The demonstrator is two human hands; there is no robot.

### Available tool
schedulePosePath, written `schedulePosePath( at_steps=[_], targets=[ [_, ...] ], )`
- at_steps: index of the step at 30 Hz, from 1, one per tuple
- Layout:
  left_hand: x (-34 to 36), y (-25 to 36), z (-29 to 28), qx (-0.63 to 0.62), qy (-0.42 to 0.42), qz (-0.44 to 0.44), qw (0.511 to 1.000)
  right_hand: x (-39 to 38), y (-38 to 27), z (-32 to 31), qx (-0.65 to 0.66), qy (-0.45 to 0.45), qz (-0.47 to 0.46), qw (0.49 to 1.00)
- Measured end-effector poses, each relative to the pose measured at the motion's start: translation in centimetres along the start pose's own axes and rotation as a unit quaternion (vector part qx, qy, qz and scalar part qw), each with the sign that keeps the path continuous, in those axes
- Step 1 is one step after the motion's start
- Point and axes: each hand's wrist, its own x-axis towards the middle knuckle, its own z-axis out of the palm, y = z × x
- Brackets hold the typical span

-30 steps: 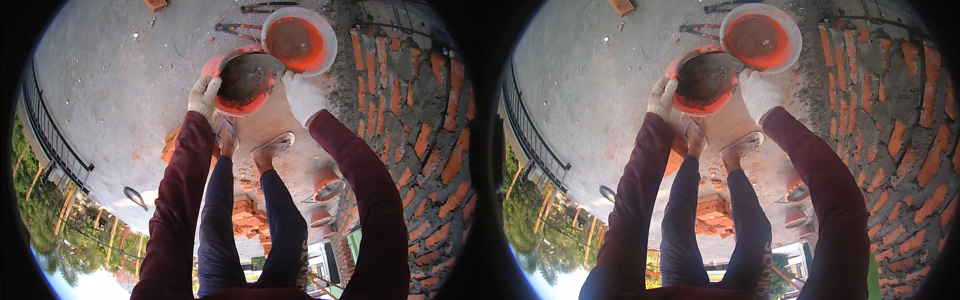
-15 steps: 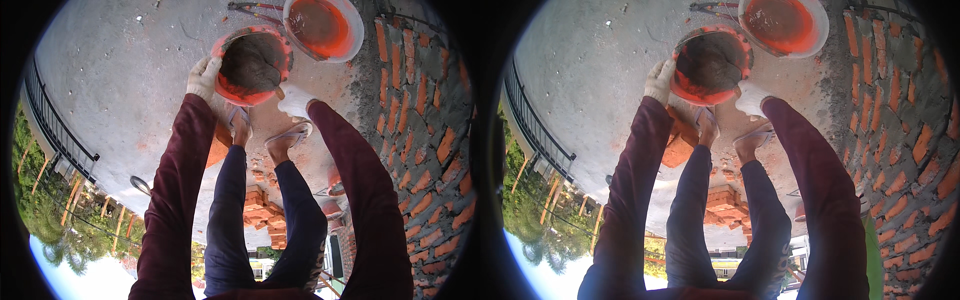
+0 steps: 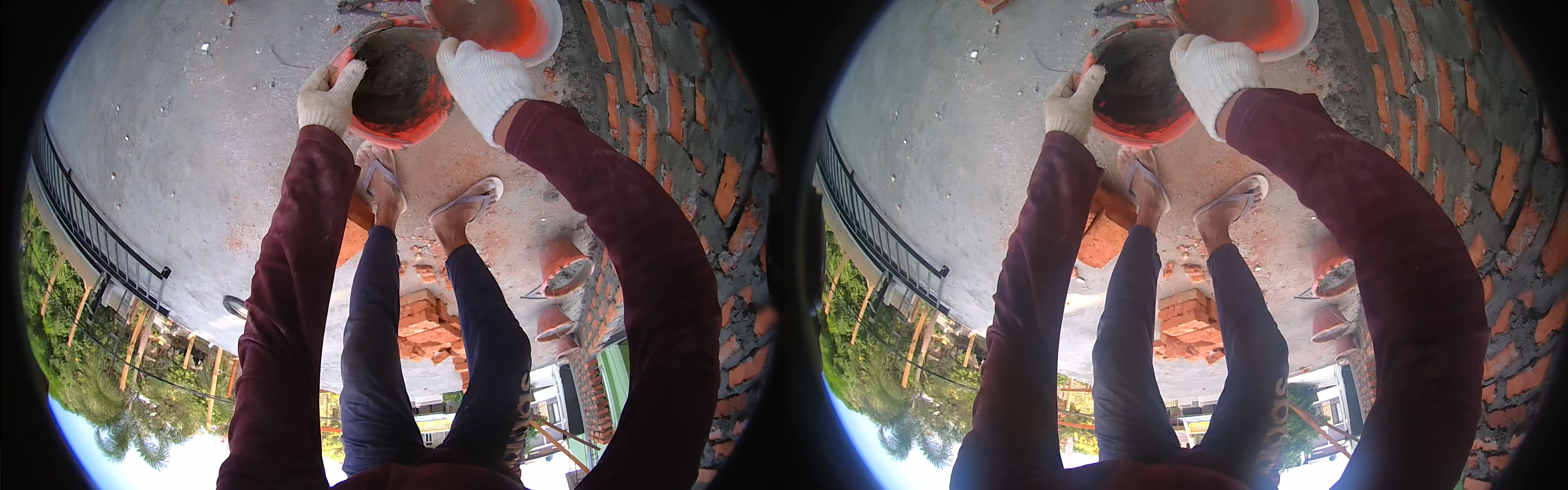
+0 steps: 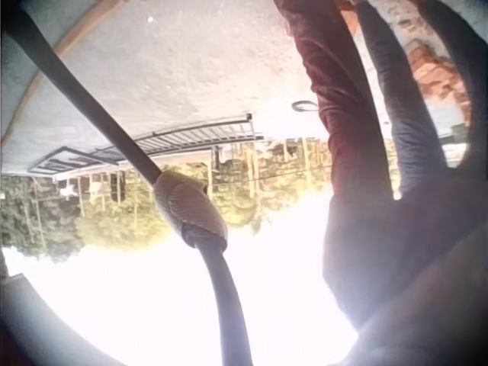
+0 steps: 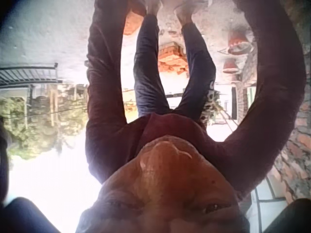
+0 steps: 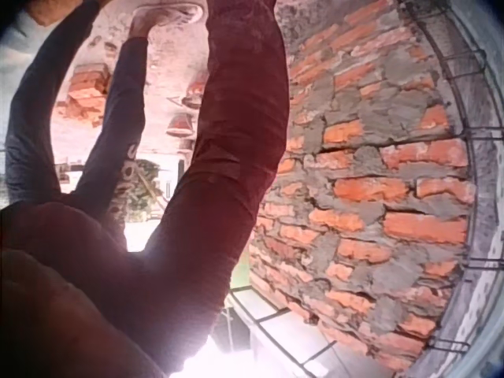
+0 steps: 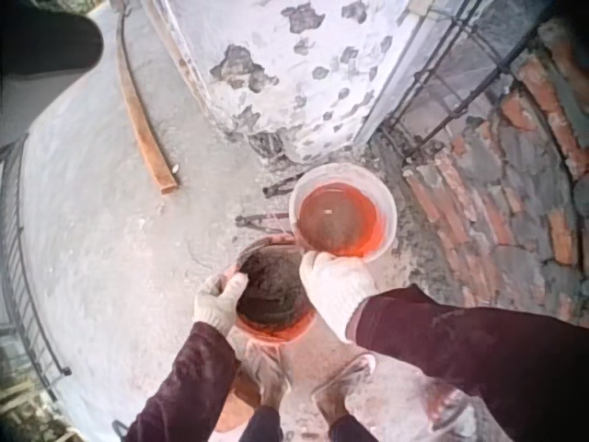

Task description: The person applies mortar to a brick wall using a trowel and places bricks into the wall. The person scoops mortar from a bucket, spreads it on the wall, and positions bricks along a guide string.

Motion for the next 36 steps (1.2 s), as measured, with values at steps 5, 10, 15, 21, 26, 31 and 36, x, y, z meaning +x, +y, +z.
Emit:
schedulePosePath(
  at_steps=[5,10,15,21,26,31,36],
  targets=[
    [-0.9,-0.7,-1.4,0.067,-0.037,0.054,0.996,3.9,-3.3,3.6,0.149,-0.261,0.082,0.95],
    [0.3,-2.7,-3.0,0.016,-0.029,0.058,0.998,4.2,-1.8,7.0,0.117,-0.398,-0.178,0.892],
    [0.5,-4.5,-3.6,0.018,-0.01,0.047,0.999,1.0,-2.4,7.8,0.443,-0.508,0.016,0.738],
    [1.5,-5.2,-5.7,-0.033,0.013,0.012,0.999,-1.4,-7.4,7.2,0.686,-0.471,0.112,0.543],
    [2.4,-4.5,-5.7,-0.027,0.024,0.007,0.999,-1.5,-11.1,7.5,0.887,-0.362,0.143,0.247],
    [2.8,-3.1,-5.1,-0.015,0.009,0.012,1.0,-1.2,-12.2,7.1,0.931,-0.25,0.115,-0.239],
    [2.3,-2.2,-4.5,0.019,0.003,0.024,1.0,-5.1,-9.9,3.6,0.923,-0.234,0.136,-0.274]
  ],
)
